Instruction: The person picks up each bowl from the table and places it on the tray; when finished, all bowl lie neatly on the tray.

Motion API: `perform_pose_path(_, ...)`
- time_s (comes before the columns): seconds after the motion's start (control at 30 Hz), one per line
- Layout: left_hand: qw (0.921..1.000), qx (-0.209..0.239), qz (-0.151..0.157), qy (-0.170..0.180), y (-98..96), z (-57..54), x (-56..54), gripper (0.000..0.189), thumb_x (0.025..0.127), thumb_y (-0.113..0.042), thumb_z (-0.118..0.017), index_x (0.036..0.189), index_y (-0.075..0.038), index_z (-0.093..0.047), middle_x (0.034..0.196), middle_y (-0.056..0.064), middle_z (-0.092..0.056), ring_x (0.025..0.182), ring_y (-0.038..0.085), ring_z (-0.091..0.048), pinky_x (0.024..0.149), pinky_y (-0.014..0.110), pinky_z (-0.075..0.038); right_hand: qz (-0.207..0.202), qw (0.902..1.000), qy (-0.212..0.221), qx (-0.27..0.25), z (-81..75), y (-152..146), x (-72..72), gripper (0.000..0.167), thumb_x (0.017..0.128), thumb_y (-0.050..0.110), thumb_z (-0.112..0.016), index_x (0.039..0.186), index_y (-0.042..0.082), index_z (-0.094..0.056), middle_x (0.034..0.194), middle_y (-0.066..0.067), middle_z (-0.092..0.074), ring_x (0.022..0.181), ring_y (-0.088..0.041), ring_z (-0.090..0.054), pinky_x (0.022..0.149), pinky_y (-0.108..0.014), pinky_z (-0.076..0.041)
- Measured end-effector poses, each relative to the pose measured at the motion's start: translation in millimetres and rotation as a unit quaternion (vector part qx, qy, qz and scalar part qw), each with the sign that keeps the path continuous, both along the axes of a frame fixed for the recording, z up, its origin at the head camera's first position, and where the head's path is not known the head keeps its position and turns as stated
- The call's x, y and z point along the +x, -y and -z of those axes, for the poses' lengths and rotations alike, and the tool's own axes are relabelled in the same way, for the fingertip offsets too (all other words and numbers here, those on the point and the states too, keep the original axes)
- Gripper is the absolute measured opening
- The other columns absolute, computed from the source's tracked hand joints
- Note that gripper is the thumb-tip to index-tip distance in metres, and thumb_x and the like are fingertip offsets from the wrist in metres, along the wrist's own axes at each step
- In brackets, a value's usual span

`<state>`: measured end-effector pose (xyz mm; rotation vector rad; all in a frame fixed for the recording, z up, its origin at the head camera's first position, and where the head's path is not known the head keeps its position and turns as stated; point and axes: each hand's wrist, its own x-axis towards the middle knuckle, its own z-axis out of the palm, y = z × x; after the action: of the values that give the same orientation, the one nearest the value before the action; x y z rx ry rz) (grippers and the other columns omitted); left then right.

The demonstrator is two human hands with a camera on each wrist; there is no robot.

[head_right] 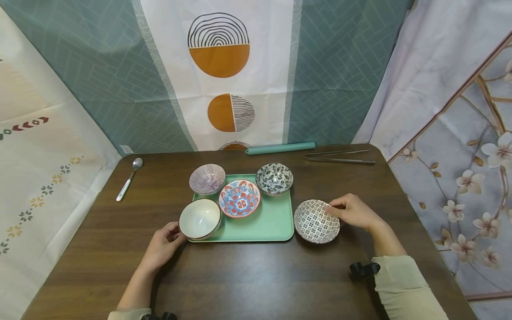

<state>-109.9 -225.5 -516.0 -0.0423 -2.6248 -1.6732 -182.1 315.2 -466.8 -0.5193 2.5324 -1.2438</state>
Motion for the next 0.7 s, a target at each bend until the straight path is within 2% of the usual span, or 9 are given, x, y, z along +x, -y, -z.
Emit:
perform_pose_path(0.27,1.0,0.005,-0.003,0.006,-1.3,-2.2,0.6,0.032,0.092,0.006,-0.07,0.124,0.011,-0.065,0.119,0.019,-0.063,0.1,0.015,-0.065,0.086,0.019,-0.055,-0.003,0.9998,-0.018,-0.013,-7.7,17.0,-4.0,0.016,0.099,0.011,-0.065,0.096,0.002,-0.077,0.065,0.005,-0.052,0.057,-0.006,-0.044,0.051,-0.024,-0.039)
perform_pose_path(0.5,0.9999,0.006,-0.006,0.009,-1.6,-3.0,0.5,0.032,0.091,0.007,-0.07,0.123,0.01,-0.065,0.118,0.019,-0.064,0.1,0.016,-0.066,0.087,0.019,-0.055,-0.008,0.9996,-0.007,-0.027,-14.2,39.1,-11.0,0.017,0.099,0.012,-0.066,0.1,0.001,-0.078,0.075,-0.001,-0.065,0.062,-0.012,-0.054,0.054,-0.03,-0.051)
perform_pose_path(0.7,1.0,0.002,-0.004,0.005,-0.5,-0.8,0.2,0.034,0.092,0.006,-0.07,0.124,0.011,-0.064,0.119,0.019,-0.064,0.101,0.015,-0.065,0.087,0.019,-0.055,-0.026,0.9987,-0.026,-0.036,-11.6,58.5,-17.2,0.016,0.099,0.011,-0.066,0.092,0.002,-0.077,0.066,0.001,-0.059,0.053,-0.009,-0.048,0.049,-0.026,-0.045)
